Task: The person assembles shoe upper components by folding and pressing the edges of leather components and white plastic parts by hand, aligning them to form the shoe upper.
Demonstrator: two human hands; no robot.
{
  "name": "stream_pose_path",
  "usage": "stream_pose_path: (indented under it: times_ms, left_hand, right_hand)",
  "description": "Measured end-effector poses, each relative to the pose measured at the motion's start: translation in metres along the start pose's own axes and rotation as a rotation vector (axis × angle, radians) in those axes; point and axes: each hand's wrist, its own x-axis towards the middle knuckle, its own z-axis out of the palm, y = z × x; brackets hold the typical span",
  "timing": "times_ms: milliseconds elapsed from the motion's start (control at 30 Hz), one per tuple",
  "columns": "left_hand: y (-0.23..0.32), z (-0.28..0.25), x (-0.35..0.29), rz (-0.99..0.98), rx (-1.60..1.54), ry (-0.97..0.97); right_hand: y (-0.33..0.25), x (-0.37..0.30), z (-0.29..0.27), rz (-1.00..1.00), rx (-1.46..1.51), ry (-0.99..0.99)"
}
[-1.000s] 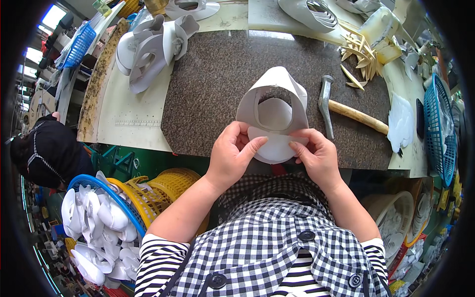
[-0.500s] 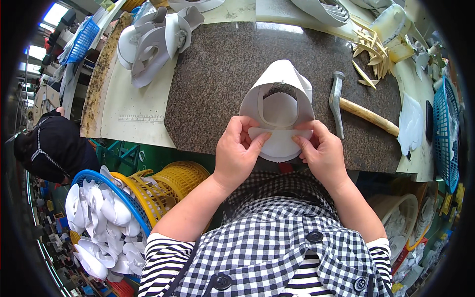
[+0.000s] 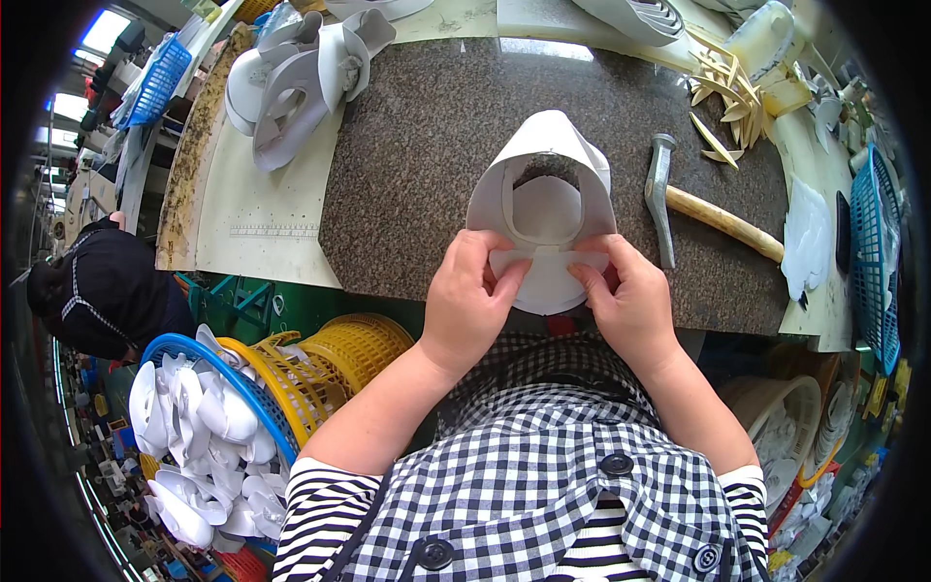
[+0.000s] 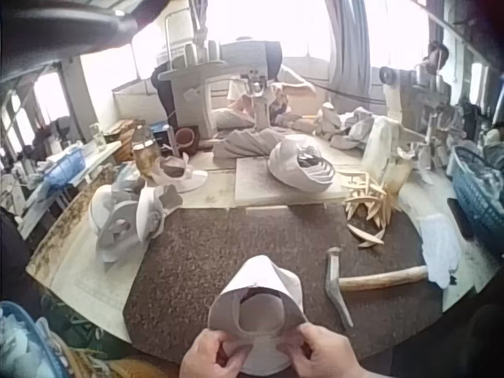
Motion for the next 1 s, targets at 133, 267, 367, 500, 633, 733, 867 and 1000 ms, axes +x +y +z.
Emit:
stream_pose_path:
  times_ms: [133,267,367,500,633,733,867,1000]
  left_hand:
    - [-0.001,-0.013,0.002,0.317,0.471,0.156]
    - [-0.016,-0.015,-0.028,0.723,0.396,0.099]
    - [0.007,0.011,-0.050,0.723,0.508,-0.201]
    - [-0.004,0.030,-0.065,0.549,0.705,-0.295]
    - [0.000,0.029,-0.062,0.565,0.777,-0.249]
    - [0.012,0.038,-0.049,0.548,0.843,-0.133]
    - [0.024,0.044,-0.019,0.471,0.838,-0.078]
    - [0.002,0.018,-0.026,0.503,0.514,-0.064]
  right_hand:
    - [0.003,-0.003,0.003,-0.131,-0.122,0.068]
    - [0.002,-0.003,0.004,-0.114,-0.095,0.036]
    - [0.005,-0.005,0.002,-0.087,-0.070,0.036]
    - [0.007,-0.004,-0.001,-0.001,0.014,0.027]
    - [0.018,-0.006,-0.011,0.036,0.193,0.088]
    - [0.031,0.001,-0.021,-0.181,0.201,0.242]
    - [0.021,0.005,-0.017,-0.061,0.234,0.162]
    - [0.014,0.015,-0.012,-0.122,-0.056,0.112]
